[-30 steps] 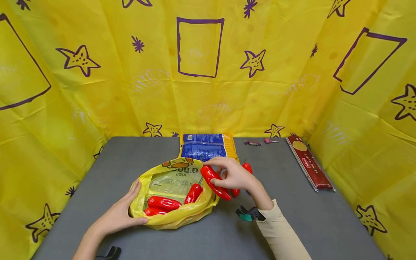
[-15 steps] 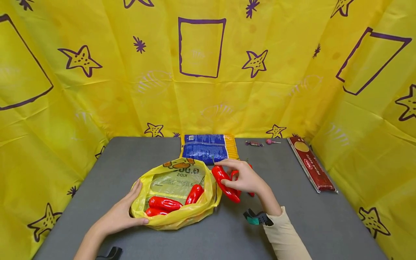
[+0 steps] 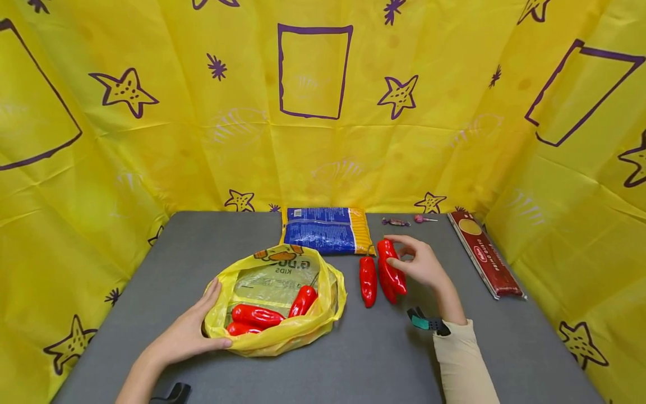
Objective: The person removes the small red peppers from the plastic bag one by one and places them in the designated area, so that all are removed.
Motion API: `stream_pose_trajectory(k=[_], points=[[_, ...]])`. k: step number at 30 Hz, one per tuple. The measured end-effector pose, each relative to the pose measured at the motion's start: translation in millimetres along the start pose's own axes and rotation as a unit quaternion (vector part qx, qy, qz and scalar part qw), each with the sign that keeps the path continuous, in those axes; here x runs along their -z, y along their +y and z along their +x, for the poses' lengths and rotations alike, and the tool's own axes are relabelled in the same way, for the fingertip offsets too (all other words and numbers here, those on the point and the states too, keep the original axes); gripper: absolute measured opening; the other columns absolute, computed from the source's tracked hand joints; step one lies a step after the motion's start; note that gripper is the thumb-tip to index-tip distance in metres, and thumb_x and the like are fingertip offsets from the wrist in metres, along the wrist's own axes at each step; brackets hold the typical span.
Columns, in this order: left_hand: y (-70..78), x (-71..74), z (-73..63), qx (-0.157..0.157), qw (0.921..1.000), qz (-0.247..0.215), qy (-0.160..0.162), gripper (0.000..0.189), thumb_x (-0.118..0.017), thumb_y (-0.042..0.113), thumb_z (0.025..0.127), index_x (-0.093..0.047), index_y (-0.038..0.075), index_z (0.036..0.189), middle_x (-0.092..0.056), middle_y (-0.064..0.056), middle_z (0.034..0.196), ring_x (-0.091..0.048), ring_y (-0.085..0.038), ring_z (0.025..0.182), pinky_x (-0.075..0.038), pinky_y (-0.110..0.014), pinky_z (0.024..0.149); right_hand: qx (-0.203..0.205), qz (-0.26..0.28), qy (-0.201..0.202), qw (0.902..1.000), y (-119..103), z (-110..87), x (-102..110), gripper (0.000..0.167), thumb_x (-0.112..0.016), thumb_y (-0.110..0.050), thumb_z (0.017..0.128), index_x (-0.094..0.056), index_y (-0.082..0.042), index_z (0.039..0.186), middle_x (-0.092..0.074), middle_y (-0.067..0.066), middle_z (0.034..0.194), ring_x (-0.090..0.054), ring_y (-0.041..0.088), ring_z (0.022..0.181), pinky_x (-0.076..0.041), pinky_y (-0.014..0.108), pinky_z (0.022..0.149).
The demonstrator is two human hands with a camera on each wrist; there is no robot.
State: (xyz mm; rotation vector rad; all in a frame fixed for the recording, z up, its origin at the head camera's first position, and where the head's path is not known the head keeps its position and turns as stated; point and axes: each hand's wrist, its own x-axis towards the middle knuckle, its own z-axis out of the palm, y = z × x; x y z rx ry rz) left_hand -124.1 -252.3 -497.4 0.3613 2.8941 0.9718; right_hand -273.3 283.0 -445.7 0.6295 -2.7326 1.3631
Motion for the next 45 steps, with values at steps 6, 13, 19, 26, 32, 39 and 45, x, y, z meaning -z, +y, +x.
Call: stream_pose_trajectory(k=[6,13,19,26,32,39,45], points=[[2.3,-0.5,0.6,-0.002,1.0,-0.001,-0.001,0.134,-0.085,0.071,0.076,-0.018,0.001,0.169,-0.011,-0.018,0.178,-0.03,-0.045,0.157,-0.038,-0.064,0.117,-0.06,-0.011,0.026,0.9978,31.1,-7.8,19.9,0.052,-0.075,-0.013,0.098,-0.061,-0.006,0.147,-0.066,0.023,0.113,-0.061,0.019,0.069,-0.054,0.032,0.055],[3.0,0.7,0.6,0.0,1.0,0.0,-0.001,0.134,-0.085,0.071,0.075,-0.018,0.001,0.169,-0.011,-0.018,0.178,-0.03,-0.045,0.156,-0.038,-0.064,0.117,-0.101,-0.02,0.022,0.9944,58.9,-14.6,24.0,0.053,-0.072,-0.017,0.099,-0.059,-0.003,0.148,-0.065,0.028,0.119,-0.06,0.016,0.065,-0.052,0.028,0.057],[3.3,1.2,0.1,0.001,1.0,0.0,-0.001,0.133,-0.085,0.071,0.076,-0.019,0.001,0.168,-0.011,-0.018,0.177,-0.03,-0.046,0.156,-0.038,-0.064,0.117,-0.116,-0.017,0.022,0.9928,77.4,-16.6,17.5,0.054,-0.072,-0.018,0.099,-0.058,-0.001,0.148,-0.067,0.029,0.119,-0.06,0.018,0.063,-0.053,0.028,0.057],[3.4,1.6,2.0,0.0,1.0,-0.003,-0.005,0.133,-0.084,0.07,0.076,-0.017,0.002,0.169,-0.01,-0.017,0.178,-0.029,-0.046,0.157,-0.038,-0.064,0.117,-0.129,0.005,0.037,0.991,87.0,-18.2,14.7,0.055,-0.071,-0.021,0.101,-0.057,-0.001,0.15,-0.064,0.011,0.08,-0.054,0.015,0.057,-0.046,0.026,0.055],[2.4,0.6,2.8,0.0,0.9999,-0.006,-0.009,0.133,-0.084,0.07,0.077,-0.017,0.003,0.169,-0.009,-0.016,0.178,-0.028,-0.046,0.157,-0.038,-0.065,0.117,-0.138,0.005,0.04,0.9896,91.3,-19.7,15.5,0.056,-0.07,-0.022,0.102,-0.056,-0.002,0.152,-0.052,0.001,0.067,-0.049,0.014,0.054,-0.042,0.026,0.054],[1.7,2.3,2.4,-0.004,1.0,0.004,0.001,0.133,-0.085,0.07,0.076,-0.019,0.001,0.169,-0.011,-0.018,0.177,-0.03,-0.044,0.157,-0.039,-0.063,0.117,-0.132,-0.006,0.026,0.9909,90.2,-17.3,13.9,0.057,-0.068,-0.025,0.103,-0.054,-0.005,0.155,-0.06,0.008,0.087,-0.051,0.014,0.06,-0.044,0.026,0.058],[1.2,2.9,-0.3,0.006,0.9999,-0.003,-0.014,0.133,-0.084,0.07,0.077,-0.017,0.002,0.169,-0.009,-0.018,0.178,-0.028,-0.046,0.157,-0.039,-0.065,0.116,-0.14,0.009,0.026,0.9898,90.4,-20.7,11.3,0.058,-0.068,-0.029,0.104,-0.053,-0.006,0.155,-0.064,0.019,0.109,-0.055,0.014,0.066,-0.047,0.024,0.061]])
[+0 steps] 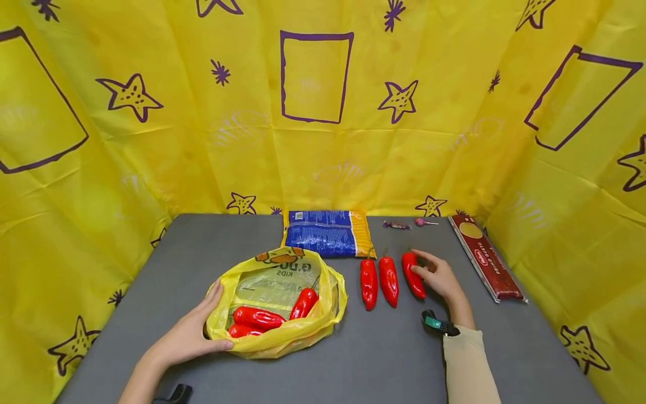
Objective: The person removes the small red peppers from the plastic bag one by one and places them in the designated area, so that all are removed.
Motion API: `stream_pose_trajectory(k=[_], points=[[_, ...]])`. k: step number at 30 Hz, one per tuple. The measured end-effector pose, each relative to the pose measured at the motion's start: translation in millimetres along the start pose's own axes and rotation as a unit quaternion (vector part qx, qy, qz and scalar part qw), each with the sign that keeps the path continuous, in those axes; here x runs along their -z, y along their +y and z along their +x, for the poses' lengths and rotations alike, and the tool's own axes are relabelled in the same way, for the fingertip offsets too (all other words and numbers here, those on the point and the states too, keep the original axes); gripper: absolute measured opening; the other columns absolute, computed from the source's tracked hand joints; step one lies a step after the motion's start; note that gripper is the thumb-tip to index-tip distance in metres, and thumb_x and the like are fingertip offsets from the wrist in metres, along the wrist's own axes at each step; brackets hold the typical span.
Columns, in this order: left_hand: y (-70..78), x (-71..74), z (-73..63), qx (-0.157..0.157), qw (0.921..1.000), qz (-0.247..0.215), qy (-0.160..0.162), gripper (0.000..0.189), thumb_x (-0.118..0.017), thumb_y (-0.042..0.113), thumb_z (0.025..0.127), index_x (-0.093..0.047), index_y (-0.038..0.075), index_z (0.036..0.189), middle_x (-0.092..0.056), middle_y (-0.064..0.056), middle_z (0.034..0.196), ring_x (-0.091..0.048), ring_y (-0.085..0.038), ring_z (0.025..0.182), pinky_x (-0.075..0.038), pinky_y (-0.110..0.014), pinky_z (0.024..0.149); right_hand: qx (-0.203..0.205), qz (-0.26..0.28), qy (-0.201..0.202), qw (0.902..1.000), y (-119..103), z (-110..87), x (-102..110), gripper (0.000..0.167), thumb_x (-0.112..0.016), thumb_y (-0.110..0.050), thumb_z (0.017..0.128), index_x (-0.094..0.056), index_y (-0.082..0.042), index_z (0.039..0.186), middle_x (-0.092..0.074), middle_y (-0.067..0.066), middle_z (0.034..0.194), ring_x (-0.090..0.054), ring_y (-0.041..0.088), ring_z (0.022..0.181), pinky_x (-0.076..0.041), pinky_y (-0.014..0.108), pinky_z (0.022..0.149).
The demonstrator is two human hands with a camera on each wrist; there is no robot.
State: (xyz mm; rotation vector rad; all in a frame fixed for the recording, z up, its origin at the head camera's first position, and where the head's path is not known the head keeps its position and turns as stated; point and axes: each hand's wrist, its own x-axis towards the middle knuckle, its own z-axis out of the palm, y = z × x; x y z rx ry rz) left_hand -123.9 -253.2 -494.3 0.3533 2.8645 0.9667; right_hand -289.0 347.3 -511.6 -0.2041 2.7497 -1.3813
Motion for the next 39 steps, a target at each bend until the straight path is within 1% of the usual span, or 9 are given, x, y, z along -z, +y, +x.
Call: stream_pose_trajectory(k=[2,6,9,16,22,27,32,35,39], points=[[-0.7,-0.4,-0.7,0.002,1.0,-0.003,-0.001,0.133,-0.084,0.07,0.077,-0.017,0.002,0.169,-0.009,-0.018,0.178,-0.027,-0.046,0.158,-0.038,-0.065,0.117,-0.001,0.006,0.005,1.0,0.2,-1.1,-0.6,0.058,-0.068,-0.031,0.104,-0.054,-0.007,0.155,-0.063,0.021,0.125,-0.057,0.014,0.071,-0.048,0.023,0.063],[-1.7,-1.0,-0.7,0.0,1.0,-0.002,0.003,0.132,-0.085,0.069,0.077,-0.017,0.002,0.169,-0.01,-0.018,0.178,-0.028,-0.046,0.157,-0.039,-0.065,0.116,-0.003,0.011,0.014,0.9998,0.3,-2.1,-0.3,0.058,-0.068,-0.035,0.104,-0.055,-0.008,0.154,-0.058,0.024,0.145,-0.062,0.013,0.08,-0.053,0.022,0.069],[-1.8,-1.9,-0.1,-0.004,1.0,0.0,0.006,0.132,-0.085,0.069,0.077,-0.018,0.002,0.169,-0.01,-0.019,0.177,-0.029,-0.047,0.157,-0.039,-0.065,0.116,-0.002,0.007,0.015,0.9999,0.4,-2.9,1.5,0.058,-0.067,-0.035,0.104,-0.055,-0.007,0.154,-0.056,0.026,0.148,-0.062,0.014,0.081,-0.053,0.022,0.069],[-0.4,-1.5,0.8,-0.006,1.0,0.0,0.008,0.132,-0.084,0.069,0.077,-0.018,0.001,0.169,-0.01,-0.019,0.177,-0.029,-0.047,0.157,-0.038,-0.065,0.116,0.014,-0.009,0.036,0.9992,-2.0,-2.8,5.4,0.055,-0.068,-0.032,0.104,-0.057,-0.005,0.151,-0.061,0.027,0.141,-0.064,0.014,0.075,-0.052,0.023,0.065],[-0.4,-1.5,1.4,0.003,1.0,0.001,0.0,0.133,-0.084,0.071,0.077,-0.017,0.002,0.169,-0.009,-0.018,0.178,-0.028,-0.046,0.157,-0.039,-0.065,0.116,0.028,-0.023,0.054,0.9979,-15.7,-5.0,9.6,0.053,-0.068,-0.03,0.104,-0.058,-0.006,0.15,-0.064,0.025,0.139,-0.062,0.014,0.071,-0.048,0.024,0.062],[-1.0,-2.1,0.1,0.002,1.0,-0.003,0.0,0.133,-0.084,0.07,0.077,-0.017,0.002,0.169,-0.009,-0.018,0.178,-0.028,-0.047,0.157,-0.039,-0.066,0.116,0.079,-0.043,0.06,0.9941,-45.7,-8.0,12.5,0.051,-0.07,-0.026,0.103,-0.059,-0.01,0.15,-0.065,0.023,0.138,-0.062,0.021,0.069,-0.05,0.026,0.062],[-1.4,-1.9,-0.8,-0.009,0.9999,0.003,0.012,0.132,-0.086,0.068,0.076,-0.019,0.001,0.168,-0.011,-0.019,0.177,-0.029,-0.046,0.157,-0.038,-0.065,0.116,0.154,-0.047,0.059,0.9851,-90.1,-14.3,7.0,0.049,-0.075,-0.016,0.099,-0.063,-0.012,0.147,-0.068,0.017,0.133,-0.066,0.019,0.076,-0.053,0.026,0.066],[-1.2,-1.5,-0.6,-0.011,0.9998,0.006,0.016,0.132,-0.086,0.069,0.076,-0.02,0.001,0.168,-0.012,-0.019,0.177,-0.03,-0.046,0.156,-0.039,-0.065,0.116,0.201,-0.045,0.043,0.9777,-113.8,-18.4,-1.3,0.05,-0.078,-0.011,0.096,-0.065,-0.013,0.144,-0.069,0.012,0.131,-0.063,0.016,0.075,-0.053,0.028,0.064],[-0.6,-2.0,0.0,-0.009,0.9999,0.005,0.013,0.132,-0.085,0.069,0.076,-0.019,0.001,0.168,-0.012,-0.019,0.177,-0.031,-0.047,0.156,-0.039,-0.065,0.115,0.252,-0.038,0.013,0.9668,-135.9,-23.8,-15.8,0.051,-0.081,-0.007,0.093,-0.067,-0.013,0.142,-0.068,0.008,0.128,-0.059,0.014,0.072,-0.05,0.027,0.061]])
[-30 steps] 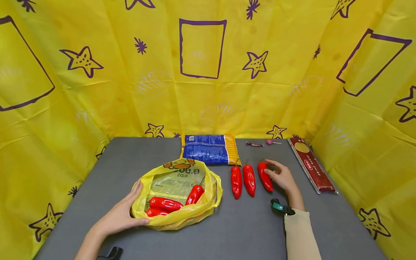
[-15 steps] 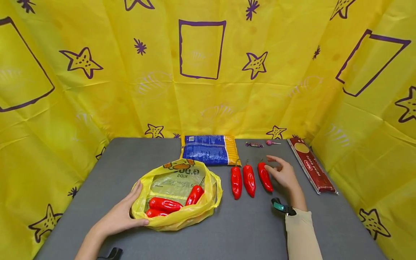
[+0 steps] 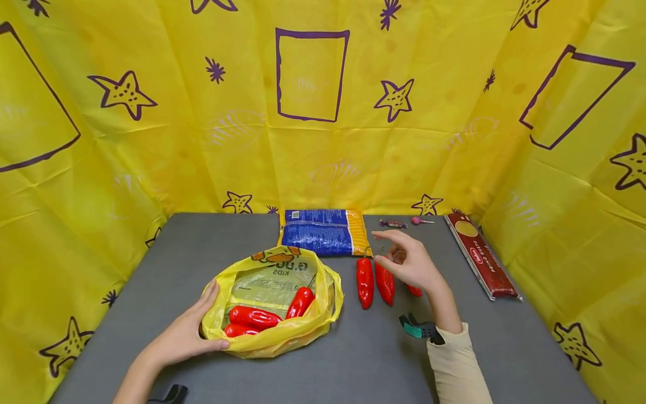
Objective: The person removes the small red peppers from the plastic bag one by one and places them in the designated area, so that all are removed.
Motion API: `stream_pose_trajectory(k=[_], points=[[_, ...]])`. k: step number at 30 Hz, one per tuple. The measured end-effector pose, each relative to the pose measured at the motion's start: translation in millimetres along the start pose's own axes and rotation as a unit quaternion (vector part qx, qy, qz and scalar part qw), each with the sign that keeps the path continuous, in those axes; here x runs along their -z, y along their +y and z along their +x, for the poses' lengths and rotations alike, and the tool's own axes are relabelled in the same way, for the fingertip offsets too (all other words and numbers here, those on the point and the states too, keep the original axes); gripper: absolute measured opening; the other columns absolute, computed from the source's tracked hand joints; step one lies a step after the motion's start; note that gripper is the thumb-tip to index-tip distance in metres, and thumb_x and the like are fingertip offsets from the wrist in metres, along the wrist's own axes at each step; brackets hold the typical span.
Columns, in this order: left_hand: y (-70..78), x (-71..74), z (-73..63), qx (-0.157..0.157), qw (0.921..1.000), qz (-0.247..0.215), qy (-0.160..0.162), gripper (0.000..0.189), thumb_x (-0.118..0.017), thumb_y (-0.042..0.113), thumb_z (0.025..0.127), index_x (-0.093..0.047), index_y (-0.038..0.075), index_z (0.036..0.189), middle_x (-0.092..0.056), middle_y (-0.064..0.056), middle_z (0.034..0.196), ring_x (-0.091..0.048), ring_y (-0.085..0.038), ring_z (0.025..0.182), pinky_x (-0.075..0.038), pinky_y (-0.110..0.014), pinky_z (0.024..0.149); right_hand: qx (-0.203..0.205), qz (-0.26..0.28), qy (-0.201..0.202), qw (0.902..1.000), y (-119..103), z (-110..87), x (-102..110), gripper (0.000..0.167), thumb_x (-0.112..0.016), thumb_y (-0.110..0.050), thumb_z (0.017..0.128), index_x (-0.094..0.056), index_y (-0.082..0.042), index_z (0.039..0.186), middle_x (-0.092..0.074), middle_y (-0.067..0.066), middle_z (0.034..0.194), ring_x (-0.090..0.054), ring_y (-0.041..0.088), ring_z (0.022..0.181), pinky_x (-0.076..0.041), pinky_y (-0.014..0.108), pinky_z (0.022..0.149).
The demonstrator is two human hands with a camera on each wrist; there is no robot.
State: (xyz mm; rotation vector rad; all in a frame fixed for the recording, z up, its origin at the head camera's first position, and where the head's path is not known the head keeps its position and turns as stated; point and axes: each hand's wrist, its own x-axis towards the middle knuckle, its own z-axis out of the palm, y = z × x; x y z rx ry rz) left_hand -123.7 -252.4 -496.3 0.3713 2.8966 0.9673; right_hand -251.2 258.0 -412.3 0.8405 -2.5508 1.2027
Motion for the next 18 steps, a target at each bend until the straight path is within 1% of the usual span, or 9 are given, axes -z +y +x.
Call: stream_pose_trajectory(k=[3,6,7,8,10,13,15,17,18], points=[[0.2,-0.8,-0.4,0.002,1.0,0.003,-0.002,0.132,-0.085,0.069,0.077,-0.019,0.0,0.168,-0.012,-0.02,0.177,-0.031,-0.046,0.156,-0.039,-0.065,0.116,0.03,0.021,-0.026,0.999,-12.7,3.3,-13.3,0.05,-0.081,-0.005,0.091,-0.068,-0.011,0.139,-0.068,0.008,0.128,-0.059,0.013,0.071,-0.049,0.026,0.058],[0.0,-2.1,-0.6,0.005,1.0,0.001,-0.005,0.133,-0.084,0.07,0.076,-0.019,0.001,0.168,-0.012,-0.019,0.177,-0.03,-0.046,0.156,-0.039,-0.065,0.116,0.057,0.038,-0.059,0.9959,-20.0,6.7,-30.3,0.05,-0.082,-0.007,0.09,-0.069,-0.011,0.138,-0.068,0.006,0.126,-0.058,0.012,0.069,-0.048,0.026,0.055],[-0.3,-2.7,-0.4,0.007,1.0,-0.002,-0.007,0.133,-0.084,0.07,0.076,-0.018,0.001,0.168,-0.011,-0.019,0.177,-0.03,-0.046,0.156,-0.039,-0.065,0.116,0.061,0.042,-0.07,0.9948,-21.5,7.8,-36.5,0.05,-0.082,-0.008,0.091,-0.069,-0.012,0.138,-0.069,0.005,0.128,-0.059,0.011,0.071,-0.048,0.026,0.056],[-0.8,-3.0,-0.1,0.007,0.9999,-0.003,-0.008,0.133,-0.084,0.07,0.076,-0.018,0.001,0.169,-0.011,-0.019,0.177,-0.03,-0.046,0.156,-0.039,-0.065,0.116,0.065,0.044,-0.082,0.9936,-22.8,9.5,-42.6,0.049,-0.082,-0.009,0.091,-0.069,-0.012,0.138,-0.069,0.005,0.127,-0.058,0.011,0.069,-0.048,0.026,0.056],[-1.2,-3.1,0.5,0.01,0.9999,-0.006,-0.012,0.133,-0.084,0.071,0.076,-0.018,0.002,0.169,-0.01,-0.018,0.177,-0.029,-0.046,0.157,-0.039,-0.065,0.116,0.069,0.047,-0.105,0.991,-25.7,13.8,-54.2,0.05,-0.083,-0.011,0.091,-0.069,-0.012,0.139,-0.07,0.003,0.123,-0.056,0.009,0.067,-0.048,0.026,0.056],[-1.9,-2.3,0.8,0.01,0.9999,-0.006,-0.013,0.133,-0.084,0.07,0.076,-0.017,0.002,0.169,-0.01,-0.019,0.178,-0.029,-0.047,0.156,-0.039,-0.066,0.116,0.072,0.053,-0.137,0.9865,-32.8,24.2,-68.2,0.049,-0.082,-0.012,0.092,-0.068,-0.008,0.139,-0.072,0.006,0.119,-0.055,0.009,0.065,-0.048,0.026,0.056],[-1.9,-1.2,0.7,0.007,0.9999,-0.005,-0.011,0.133,-0.084,0.07,0.077,-0.017,0.002,0.169,-0.01,-0.019,0.177,-0.029,-0.048,0.156,-0.039,-0.066,0.116,0.082,0.058,-0.155,0.9828,-38.8,33.8,-75.1,0.049,-0.08,-0.012,0.093,-0.067,-0.005,0.14,-0.072,0.01,0.118,-0.053,0.009,0.063,-0.047,0.026,0.055],[-2.2,-0.5,0.6,0.005,0.9999,-0.004,-0.008,0.133,-0.085,0.069,0.077,-0.017,0.001,0.169,-0.01,-0.019,0.177,-0.03,-0.049,0.156,-0.039,-0.066,0.115,0.091,0.061,-0.169,0.9795,-45.9,44.5,-80.0,0.049,-0.079,-0.014,0.094,-0.067,-0.003,0.14,-0.072,0.014,0.121,-0.053,0.01,0.064,-0.047,0.026,0.055],[-2.4,-0.4,0.7,0.005,0.9999,-0.005,-0.008,0.133,-0.085,0.069,0.077,-0.017,0.001,0.169,-0.01,-0.019,0.177,-0.03,-0.049,0.156,-0.039,-0.066,0.115,0.095,0.062,-0.175,0.9781,-49.3,50.2,-82.3,0.049,-0.079,-0.014,0.094,-0.067,-0.003,0.14,-0.071,0.013,0.123,-0.053,0.01,0.064,-0.046,0.025,0.056]])
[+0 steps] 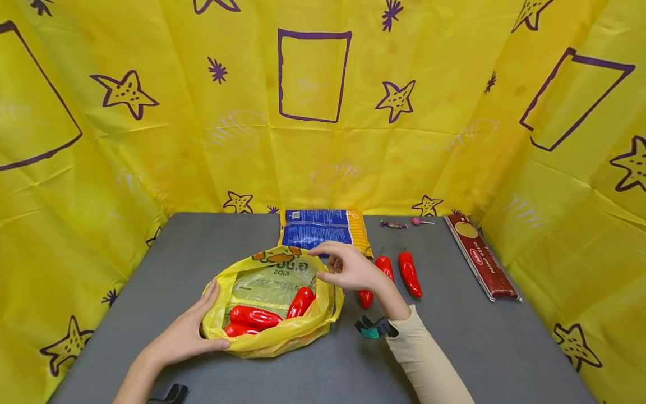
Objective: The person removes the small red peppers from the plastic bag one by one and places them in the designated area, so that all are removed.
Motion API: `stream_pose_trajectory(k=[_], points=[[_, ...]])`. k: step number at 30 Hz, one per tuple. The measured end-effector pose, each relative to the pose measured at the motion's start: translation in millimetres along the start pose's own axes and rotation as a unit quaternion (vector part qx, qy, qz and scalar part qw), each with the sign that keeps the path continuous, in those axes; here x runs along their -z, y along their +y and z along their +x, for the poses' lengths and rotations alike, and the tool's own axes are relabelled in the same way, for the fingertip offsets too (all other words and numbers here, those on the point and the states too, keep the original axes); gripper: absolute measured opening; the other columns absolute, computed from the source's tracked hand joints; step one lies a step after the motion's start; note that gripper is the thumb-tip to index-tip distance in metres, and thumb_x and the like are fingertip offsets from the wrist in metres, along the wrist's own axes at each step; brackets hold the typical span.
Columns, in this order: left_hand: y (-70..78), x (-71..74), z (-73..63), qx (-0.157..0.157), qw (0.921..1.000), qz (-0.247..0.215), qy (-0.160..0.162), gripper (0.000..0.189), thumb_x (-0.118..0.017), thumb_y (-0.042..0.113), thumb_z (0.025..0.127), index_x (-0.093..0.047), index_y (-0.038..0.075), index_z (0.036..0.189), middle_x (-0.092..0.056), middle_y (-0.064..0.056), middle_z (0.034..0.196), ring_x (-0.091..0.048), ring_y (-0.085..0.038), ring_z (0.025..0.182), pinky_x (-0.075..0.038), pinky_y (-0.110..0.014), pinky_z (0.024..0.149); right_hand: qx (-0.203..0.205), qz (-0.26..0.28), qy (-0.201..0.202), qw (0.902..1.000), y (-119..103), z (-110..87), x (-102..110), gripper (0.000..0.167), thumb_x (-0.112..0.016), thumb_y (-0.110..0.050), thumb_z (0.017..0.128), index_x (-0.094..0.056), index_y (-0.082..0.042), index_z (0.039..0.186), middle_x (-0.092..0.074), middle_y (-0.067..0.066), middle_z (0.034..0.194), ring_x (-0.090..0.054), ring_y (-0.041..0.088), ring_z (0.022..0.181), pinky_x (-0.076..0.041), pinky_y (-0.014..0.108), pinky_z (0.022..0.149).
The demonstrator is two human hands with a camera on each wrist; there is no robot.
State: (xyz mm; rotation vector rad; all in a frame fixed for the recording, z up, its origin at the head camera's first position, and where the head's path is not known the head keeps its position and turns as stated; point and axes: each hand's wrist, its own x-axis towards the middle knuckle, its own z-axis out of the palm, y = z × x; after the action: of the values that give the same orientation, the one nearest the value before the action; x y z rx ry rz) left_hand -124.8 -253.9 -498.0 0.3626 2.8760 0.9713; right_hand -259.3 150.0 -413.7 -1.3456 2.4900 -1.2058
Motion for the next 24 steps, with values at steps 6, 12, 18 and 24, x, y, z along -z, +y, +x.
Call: stream_pose_trajectory(k=[6,12,18,24], points=[[-1.0,-0.4,0.0,0.003,1.0,-0.001,0.001,0.132,-0.085,0.068,0.077,-0.018,0.0,0.168,-0.011,-0.019,0.177,-0.031,-0.049,0.155,-0.039,-0.067,0.115,0.041,-0.011,-0.043,0.9982,-5.2,43.1,-3.9,0.044,-0.076,-0.015,0.095,-0.069,-0.009,0.138,-0.071,0.012,0.126,-0.055,0.011,0.065,-0.049,0.028,0.06],[0.0,0.3,-0.5,0.002,1.0,-0.005,0.002,0.132,-0.085,0.068,0.077,-0.019,-0.001,0.168,-0.011,-0.02,0.177,-0.03,-0.05,0.155,-0.038,-0.067,0.115,0.048,-0.01,-0.104,0.9934,-10.9,82.1,-14.8,0.042,-0.074,-0.019,0.096,-0.07,-0.01,0.137,-0.072,0.012,0.126,-0.055,0.01,0.068,-0.047,0.027,0.063],[0.9,1.6,-0.3,0.002,1.0,-0.006,0.0,0.132,-0.085,0.068,0.077,-0.018,-0.001,0.168,-0.011,-0.021,0.177,-0.03,-0.05,0.155,-0.038,-0.067,0.115,0.041,0.009,-0.172,0.9842,-15.4,118.7,-30.6,0.04,-0.073,-0.019,0.097,-0.071,-0.005,0.135,-0.071,0.017,0.126,-0.06,0.012,0.068,-0.049,0.024,0.063],[2.0,1.9,0.1,0.001,1.0,-0.007,-0.003,0.132,-0.085,0.068,0.078,-0.018,0.0,0.168,-0.01,-0.021,0.177,-0.029,-0.049,0.156,-0.038,-0.067,0.115,0.014,0.02,-0.242,0.9701,-12.4,142.3,-55.8,0.039,-0.074,-0.015,0.097,-0.072,-0.003,0.134,-0.073,0.018,0.125,-0.069,0.02,0.085,-0.053,0.024,0.071]])
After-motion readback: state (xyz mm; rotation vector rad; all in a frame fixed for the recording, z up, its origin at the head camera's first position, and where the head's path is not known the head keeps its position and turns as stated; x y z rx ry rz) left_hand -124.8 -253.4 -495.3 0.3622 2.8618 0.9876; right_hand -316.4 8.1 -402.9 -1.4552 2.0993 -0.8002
